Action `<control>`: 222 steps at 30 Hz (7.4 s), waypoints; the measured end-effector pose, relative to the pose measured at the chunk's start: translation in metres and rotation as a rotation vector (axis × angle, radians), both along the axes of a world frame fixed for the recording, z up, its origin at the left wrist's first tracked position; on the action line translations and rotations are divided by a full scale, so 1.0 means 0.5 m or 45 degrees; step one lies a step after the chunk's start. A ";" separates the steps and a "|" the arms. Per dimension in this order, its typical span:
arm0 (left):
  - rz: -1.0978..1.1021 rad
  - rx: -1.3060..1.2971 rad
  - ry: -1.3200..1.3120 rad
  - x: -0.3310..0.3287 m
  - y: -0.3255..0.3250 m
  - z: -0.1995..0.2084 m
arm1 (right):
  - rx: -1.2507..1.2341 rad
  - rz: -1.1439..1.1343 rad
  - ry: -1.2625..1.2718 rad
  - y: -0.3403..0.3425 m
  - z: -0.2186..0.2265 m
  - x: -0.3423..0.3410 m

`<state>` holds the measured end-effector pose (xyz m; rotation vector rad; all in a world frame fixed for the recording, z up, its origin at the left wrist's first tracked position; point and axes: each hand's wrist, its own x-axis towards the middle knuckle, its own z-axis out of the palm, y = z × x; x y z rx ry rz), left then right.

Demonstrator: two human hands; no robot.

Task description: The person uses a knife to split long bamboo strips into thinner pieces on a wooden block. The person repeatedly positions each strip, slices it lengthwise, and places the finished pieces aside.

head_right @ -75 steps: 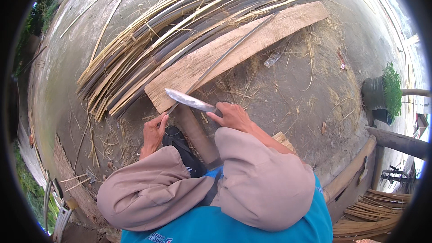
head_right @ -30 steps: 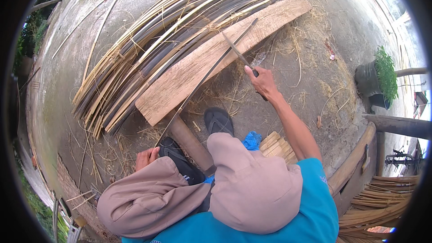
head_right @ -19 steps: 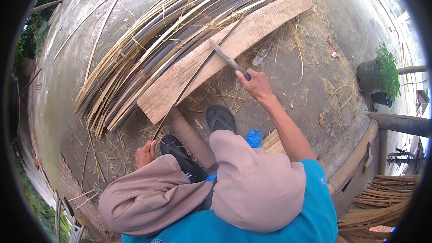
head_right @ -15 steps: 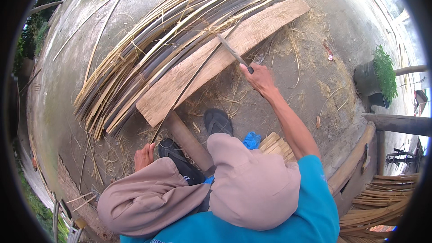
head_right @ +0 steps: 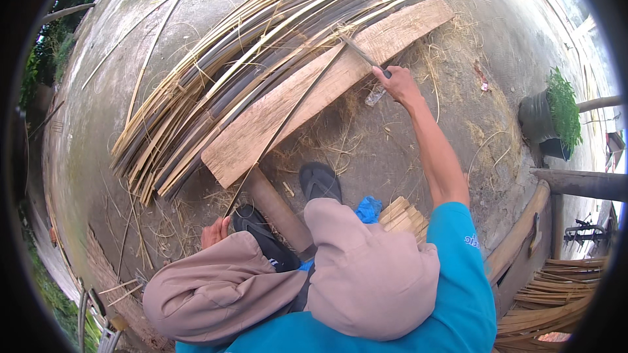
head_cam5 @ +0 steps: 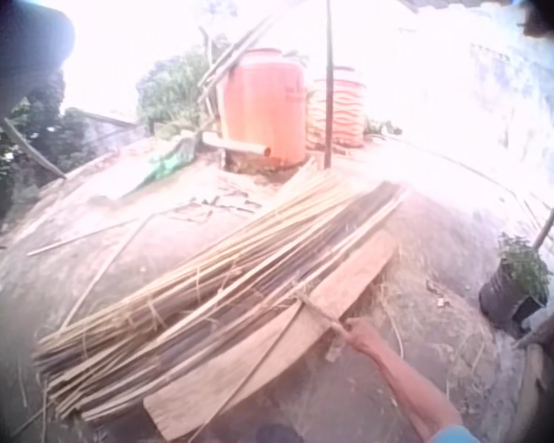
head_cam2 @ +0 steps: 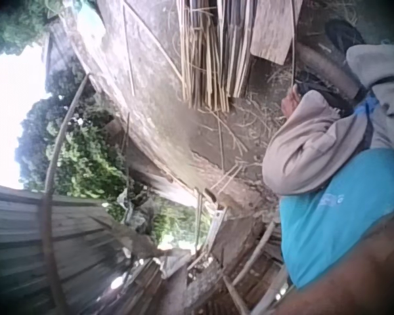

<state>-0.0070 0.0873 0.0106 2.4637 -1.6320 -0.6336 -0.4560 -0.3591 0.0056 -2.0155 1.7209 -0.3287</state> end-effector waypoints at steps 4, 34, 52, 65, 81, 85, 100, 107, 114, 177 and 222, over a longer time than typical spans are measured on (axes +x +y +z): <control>-0.008 -0.065 0.045 0.037 0.031 -0.042 | -0.097 0.358 0.174 0.017 0.005 0.026; -0.151 0.294 0.231 0.135 -0.102 0.562 | -1.116 0.448 -0.037 -0.033 0.019 0.208; 1.185 -0.656 2.094 -0.091 0.038 -0.029 | 0.079 1.185 -0.059 0.539 0.048 0.511; 1.478 -1.166 2.157 0.165 0.193 -0.146 | 0.172 1.125 -0.458 0.526 0.097 0.501; 1.739 -1.211 1.961 0.374 0.317 -0.195 | 0.637 0.915 -0.415 0.518 0.059 0.446; 1.774 -1.296 1.793 0.410 0.299 -0.215 | 0.577 0.963 -0.354 0.517 0.073 0.443; 1.810 -1.671 1.488 0.416 0.195 -0.191 | 0.629 0.867 -0.427 0.507 0.051 0.428; 1.983 -1.605 1.669 0.397 0.211 -0.228 | 0.583 0.957 -0.401 0.516 0.087 0.434; 1.964 -1.588 1.614 0.463 0.256 -0.199 | 0.554 0.959 -0.409 0.512 0.070 0.423; 0.352 -0.543 -0.504 0.408 -0.430 -0.037 | -0.333 -0.281 0.079 0.143 -0.172 0.019; 0.439 -0.007 1.164 0.044 -0.190 0.013 | -0.387 -0.329 -0.388 0.279 -0.004 0.102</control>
